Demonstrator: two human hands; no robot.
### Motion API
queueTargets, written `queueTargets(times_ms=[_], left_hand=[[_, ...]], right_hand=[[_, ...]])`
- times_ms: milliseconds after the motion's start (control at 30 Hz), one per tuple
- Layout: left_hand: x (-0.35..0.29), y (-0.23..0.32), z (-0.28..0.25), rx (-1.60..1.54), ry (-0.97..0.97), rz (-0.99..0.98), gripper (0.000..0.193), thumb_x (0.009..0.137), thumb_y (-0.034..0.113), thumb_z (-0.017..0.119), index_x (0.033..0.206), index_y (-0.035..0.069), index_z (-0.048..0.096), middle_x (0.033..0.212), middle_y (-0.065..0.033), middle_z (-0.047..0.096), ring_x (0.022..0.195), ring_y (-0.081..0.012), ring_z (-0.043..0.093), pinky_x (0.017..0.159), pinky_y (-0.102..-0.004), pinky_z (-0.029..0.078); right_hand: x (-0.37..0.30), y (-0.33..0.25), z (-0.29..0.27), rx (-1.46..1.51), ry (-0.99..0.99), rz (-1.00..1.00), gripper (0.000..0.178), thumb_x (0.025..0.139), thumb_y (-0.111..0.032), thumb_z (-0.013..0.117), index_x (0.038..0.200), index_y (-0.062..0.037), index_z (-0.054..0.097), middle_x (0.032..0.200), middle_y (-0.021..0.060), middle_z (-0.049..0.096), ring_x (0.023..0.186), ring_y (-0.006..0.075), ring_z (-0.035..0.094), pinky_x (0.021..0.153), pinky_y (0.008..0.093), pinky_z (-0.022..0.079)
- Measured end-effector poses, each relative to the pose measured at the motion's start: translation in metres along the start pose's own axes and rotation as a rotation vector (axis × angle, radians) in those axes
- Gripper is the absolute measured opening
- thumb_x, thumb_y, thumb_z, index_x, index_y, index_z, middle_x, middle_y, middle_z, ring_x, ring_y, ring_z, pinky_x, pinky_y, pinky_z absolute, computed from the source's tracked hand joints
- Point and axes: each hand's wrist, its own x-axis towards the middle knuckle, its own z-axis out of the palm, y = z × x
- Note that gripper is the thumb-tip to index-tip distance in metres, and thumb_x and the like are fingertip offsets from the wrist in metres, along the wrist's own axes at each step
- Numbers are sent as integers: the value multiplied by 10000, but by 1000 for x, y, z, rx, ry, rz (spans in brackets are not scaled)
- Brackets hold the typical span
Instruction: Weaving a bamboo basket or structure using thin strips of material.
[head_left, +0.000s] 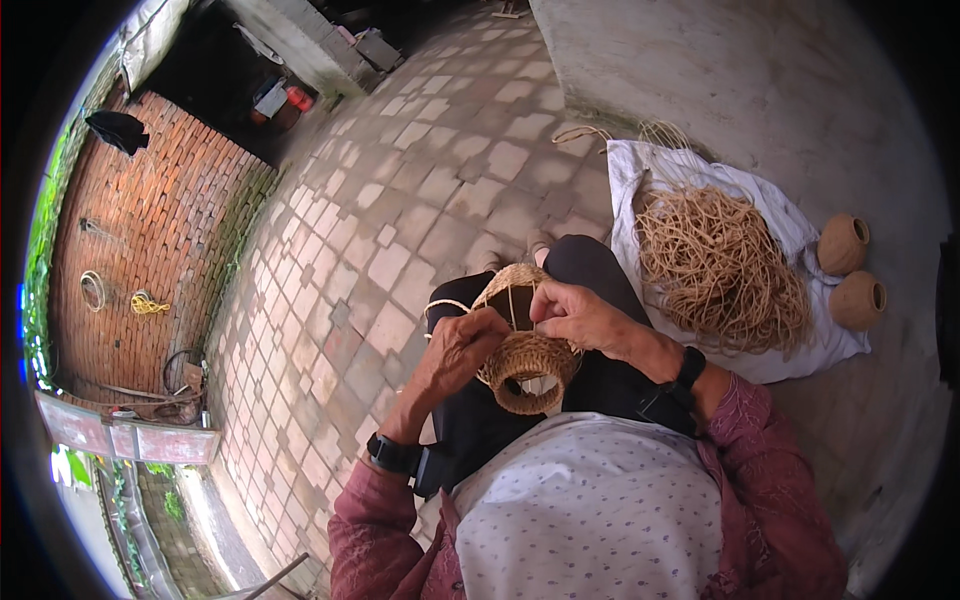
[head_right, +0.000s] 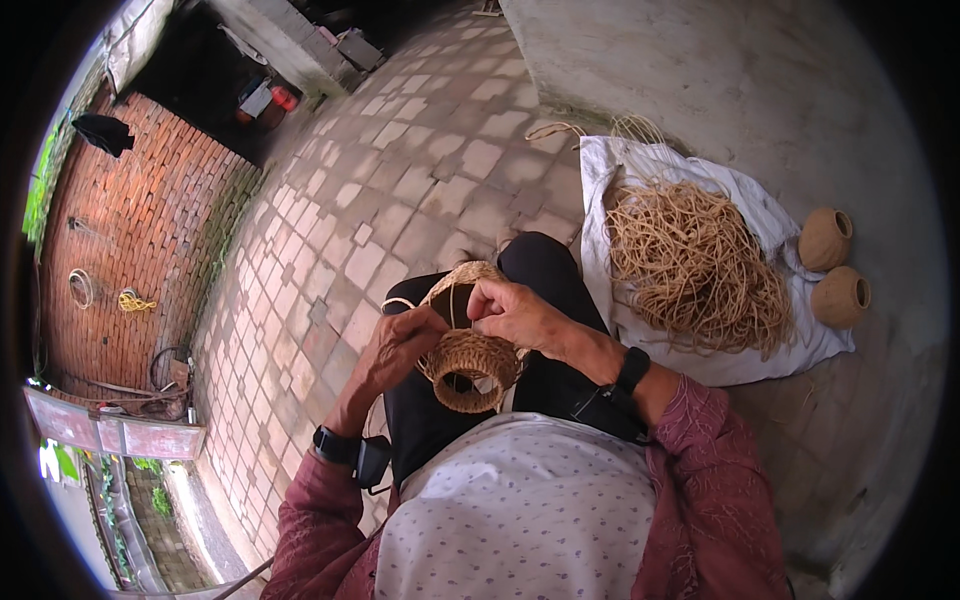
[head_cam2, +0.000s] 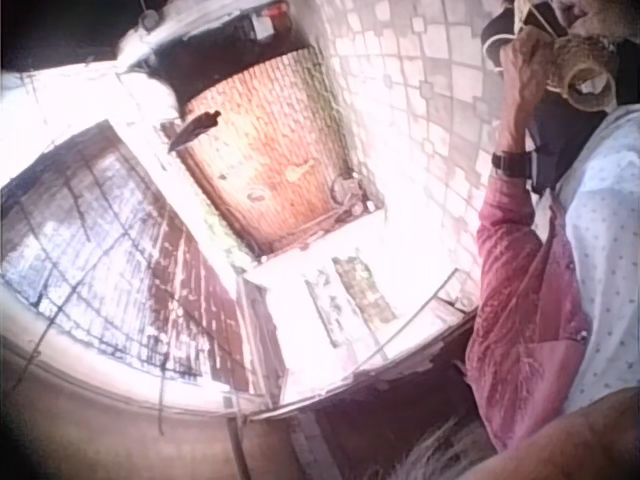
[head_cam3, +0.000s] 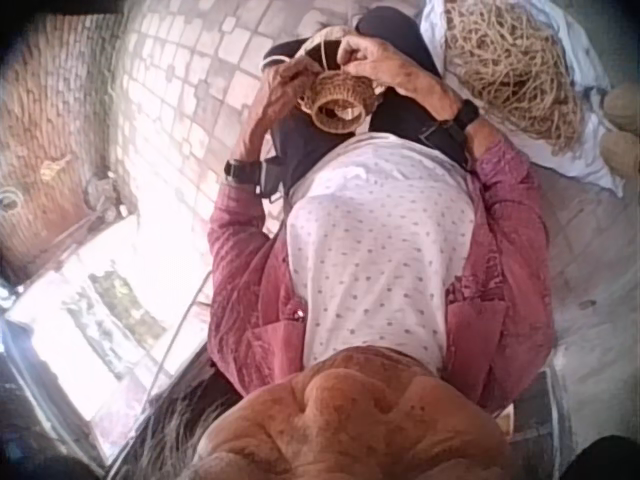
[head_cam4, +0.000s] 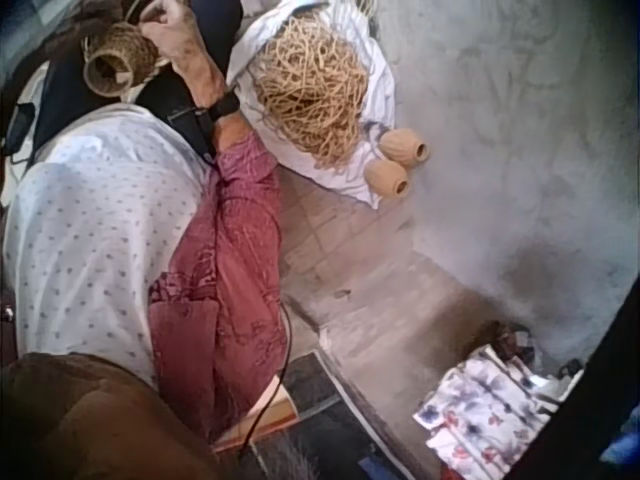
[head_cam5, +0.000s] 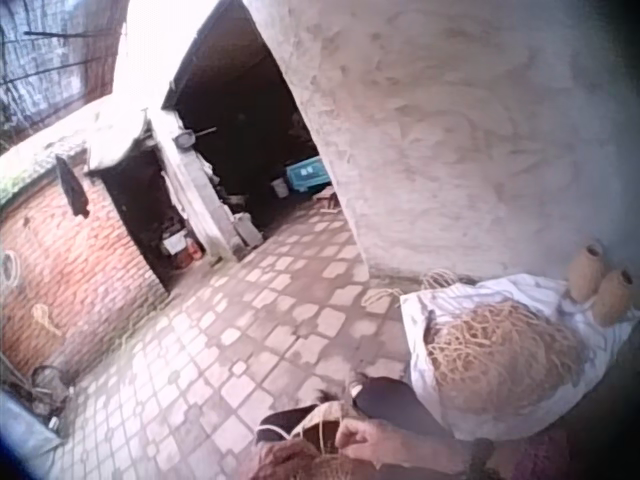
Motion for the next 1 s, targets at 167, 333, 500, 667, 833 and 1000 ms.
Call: queueTargets(times_ms=[167,333,500,667,833,1000], left_hand=[[1,-6,-2,-10,-23,10,127,852,86,554,915,15,639,744,-92,618,695,-176,605,640,-318,470],[1,-5,-3,9,-15,11,142,857,108,566,936,24,650,764,-96,633,708,-180,615,646,-319,478],[-4,-10,-1,-4,20,-4,146,865,121,579,954,37,658,777,-100,645,719,-181,628,656,-324,491],[-5,-6,-3,18,1,-19,163,878,117,578,974,26,674,806,-66,660,755,-136,612,690,-292,490],[-6,-15,2,32,82,87,145,862,145,602,955,76,689,765,-115,667,718,-229,661,655,-338,510],[-7,-28,0,-27,81,162,162,868,145,593,979,79,691,761,-98,661,697,-203,650,638,-339,506]], right_hand=[[-4,-20,-2,-2,-15,139,105,829,-12,608,919,-38,559,755,-1,575,619,55,513,547,260,445],[3,-23,4,-534,239,-256,107,861,-83,615,949,-31,583,727,64,605,619,120,575,580,295,476],[11,-14,-5,-500,-109,-29,246,923,-234,620,1005,-2,623,779,24,613,746,120,584,705,305,487],[17,-15,-9,-218,-245,135,240,918,-264,645,948,-26,648,708,-39,567,573,50,504,512,229,416],[16,-27,-5,-89,-239,342,203,907,-266,663,912,-63,663,634,-64,521,407,-5,368,353,172,262],[16,-27,5,-168,-121,356,210,899,-250,666,852,-45,662,585,-56,511,401,9,399,349,180,291]])
